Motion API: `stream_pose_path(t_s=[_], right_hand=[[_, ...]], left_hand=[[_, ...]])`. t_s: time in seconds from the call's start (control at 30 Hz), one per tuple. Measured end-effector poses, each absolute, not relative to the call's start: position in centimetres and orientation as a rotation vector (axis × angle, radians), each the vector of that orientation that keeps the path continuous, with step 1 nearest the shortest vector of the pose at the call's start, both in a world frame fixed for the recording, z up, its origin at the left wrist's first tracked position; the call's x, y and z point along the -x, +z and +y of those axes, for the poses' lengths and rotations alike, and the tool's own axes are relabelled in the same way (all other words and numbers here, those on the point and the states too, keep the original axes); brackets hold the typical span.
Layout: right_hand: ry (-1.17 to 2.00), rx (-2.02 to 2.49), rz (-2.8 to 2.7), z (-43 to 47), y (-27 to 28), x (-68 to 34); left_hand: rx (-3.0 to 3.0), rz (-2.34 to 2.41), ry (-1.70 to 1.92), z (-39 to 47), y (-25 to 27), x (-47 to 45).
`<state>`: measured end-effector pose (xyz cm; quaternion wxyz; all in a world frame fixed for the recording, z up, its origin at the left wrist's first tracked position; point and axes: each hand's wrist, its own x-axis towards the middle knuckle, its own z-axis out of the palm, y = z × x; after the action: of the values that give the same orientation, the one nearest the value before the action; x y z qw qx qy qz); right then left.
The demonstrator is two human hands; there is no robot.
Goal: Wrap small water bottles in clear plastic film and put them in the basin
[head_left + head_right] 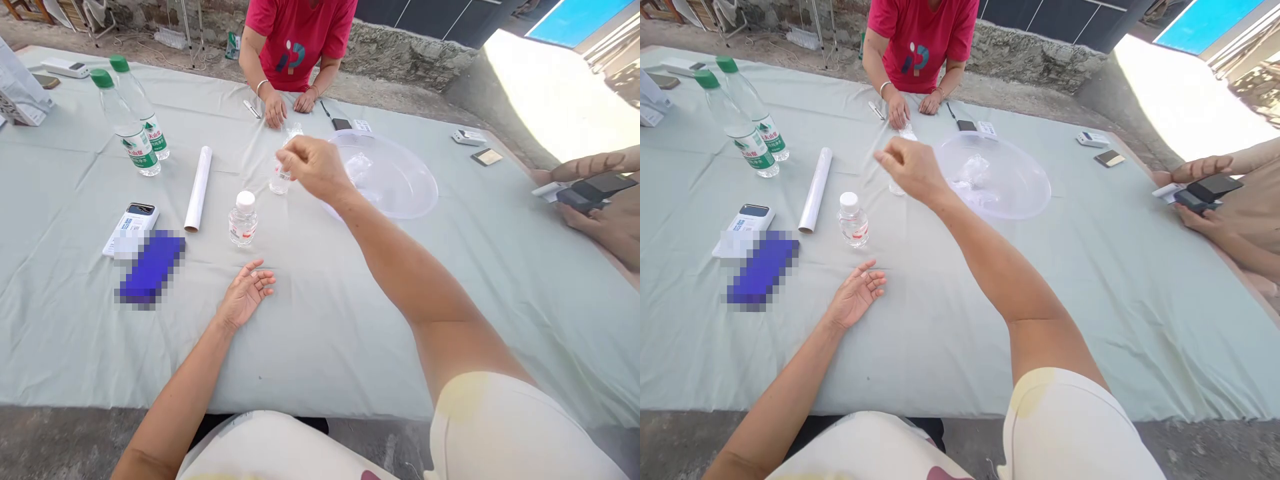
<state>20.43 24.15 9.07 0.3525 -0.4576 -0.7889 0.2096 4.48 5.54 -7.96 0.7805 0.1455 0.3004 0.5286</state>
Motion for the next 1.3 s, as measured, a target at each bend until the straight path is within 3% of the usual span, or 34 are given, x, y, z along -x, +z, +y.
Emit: stream_pose_path(t_s=[0.13,0.3,0.5,0.63,0.73,1.03,1.3], right_hand=[[0.362,1.614,-1.699,28.9,7.3,-28.3],[0.549,2.074,-1.497,29.9,4.4,-34.3],[0.414,1.887,-1.113,28.0,5.4,-37.5],[0.542,1.445,-0.868,24.3,8.2,-37.3],[0.724,1.244,-0.986,18.5,8.5,-35.1],[1.375,1.216,-1.015,5.0,0.8,-26.5],[1.59,1.254,-0.836,0.5,-4.0,-23.3]], left_hand=[[-0.335,0.646,1.14,5.6,-8.1,-4.5],[-0.346,0.644,1.14,5.6,-8.2,-4.4],[-0.363,0.628,1.141,5.5,-8.1,-4.3],[-0.378,0.638,1.141,5.5,-8.2,-4.3],[-0.418,0.664,1.143,5.4,-7.8,-4.3],[-0.949,0.88,0.875,2.2,-2.4,-8.3],[-0.687,1.127,1.031,-0.5,-3.5,-8.9]])
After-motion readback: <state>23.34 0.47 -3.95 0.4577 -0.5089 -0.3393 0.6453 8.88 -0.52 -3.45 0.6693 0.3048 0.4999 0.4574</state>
